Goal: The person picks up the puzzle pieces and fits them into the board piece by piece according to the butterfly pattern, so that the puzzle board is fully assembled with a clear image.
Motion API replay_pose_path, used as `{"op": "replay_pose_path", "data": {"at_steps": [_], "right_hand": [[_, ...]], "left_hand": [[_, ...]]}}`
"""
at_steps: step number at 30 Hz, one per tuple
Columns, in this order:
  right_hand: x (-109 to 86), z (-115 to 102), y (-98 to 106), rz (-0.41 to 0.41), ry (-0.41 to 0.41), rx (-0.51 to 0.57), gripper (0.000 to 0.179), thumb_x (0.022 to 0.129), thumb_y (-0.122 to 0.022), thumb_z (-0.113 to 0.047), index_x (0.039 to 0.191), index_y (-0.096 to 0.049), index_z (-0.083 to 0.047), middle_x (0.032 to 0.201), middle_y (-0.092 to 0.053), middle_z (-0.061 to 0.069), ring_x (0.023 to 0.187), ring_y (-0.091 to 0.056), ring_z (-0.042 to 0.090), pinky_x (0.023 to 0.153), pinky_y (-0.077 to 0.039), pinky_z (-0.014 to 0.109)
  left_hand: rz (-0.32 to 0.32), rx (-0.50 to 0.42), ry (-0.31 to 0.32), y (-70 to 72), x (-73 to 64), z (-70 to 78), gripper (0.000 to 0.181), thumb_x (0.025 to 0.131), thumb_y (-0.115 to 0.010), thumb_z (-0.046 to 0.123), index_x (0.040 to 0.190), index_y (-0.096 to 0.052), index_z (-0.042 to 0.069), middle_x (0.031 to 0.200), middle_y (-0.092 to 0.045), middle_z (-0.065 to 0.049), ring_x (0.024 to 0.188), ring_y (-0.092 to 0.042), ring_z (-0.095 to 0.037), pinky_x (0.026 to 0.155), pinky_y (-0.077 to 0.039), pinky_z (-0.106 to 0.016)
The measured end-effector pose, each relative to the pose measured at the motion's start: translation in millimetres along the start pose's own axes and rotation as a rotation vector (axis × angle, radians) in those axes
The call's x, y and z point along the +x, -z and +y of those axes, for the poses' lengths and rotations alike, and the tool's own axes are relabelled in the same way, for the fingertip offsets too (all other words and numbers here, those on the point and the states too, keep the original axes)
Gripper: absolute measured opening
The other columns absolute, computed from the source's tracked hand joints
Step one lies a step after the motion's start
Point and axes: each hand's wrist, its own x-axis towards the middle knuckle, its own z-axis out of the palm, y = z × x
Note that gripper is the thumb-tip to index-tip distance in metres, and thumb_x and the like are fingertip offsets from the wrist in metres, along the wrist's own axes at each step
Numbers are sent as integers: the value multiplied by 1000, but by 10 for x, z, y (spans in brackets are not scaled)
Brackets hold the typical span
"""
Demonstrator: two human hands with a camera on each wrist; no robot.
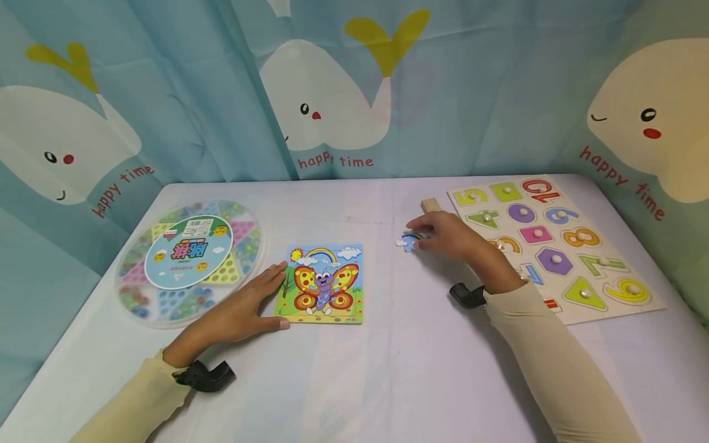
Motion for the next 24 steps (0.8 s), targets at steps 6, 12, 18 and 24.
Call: {"op": "replay_pose_path", "data": {"at_steps": [6,12,18,24], "right_hand": [[28,-5,-19,6,32,-36,38,84,-73,1,119,-63,10,116,-63,23,104,-57,32,92,-45,49],[49,-15,-22,13,27,-60,37,82,-73,1,118,-64,10,110,-65,20,98,-57,31,89,-45,48],[82,-12,-42,-1,2,-99,38,80,-72,4,118,-65,9,104,-64,16,95,-54,29,86,-44,45],[114,-52,-68,-11,-22,-143,38,79,-71,8,116,-66,9,101,-64,15,92,-55,28,82,-45,44]], "left_hand": [[-8,-7,10,6,-7,10,98,83,-75,44,154,-22,2,162,-12,-7,147,-9,-27,115,-17,-47],[-6,-2,8,3,-4,4,97,83,-75,44,154,-23,2,162,-12,-7,147,-9,-27,115,-16,-48],[-5,-5,4,1,-2,0,97,83,-75,43,154,-22,2,162,-12,-8,147,-9,-28,115,-16,-48],[1,-14,9,5,-3,19,97,83,-76,42,153,-23,1,161,-13,-9,147,-10,-29,115,-16,-47]]}}
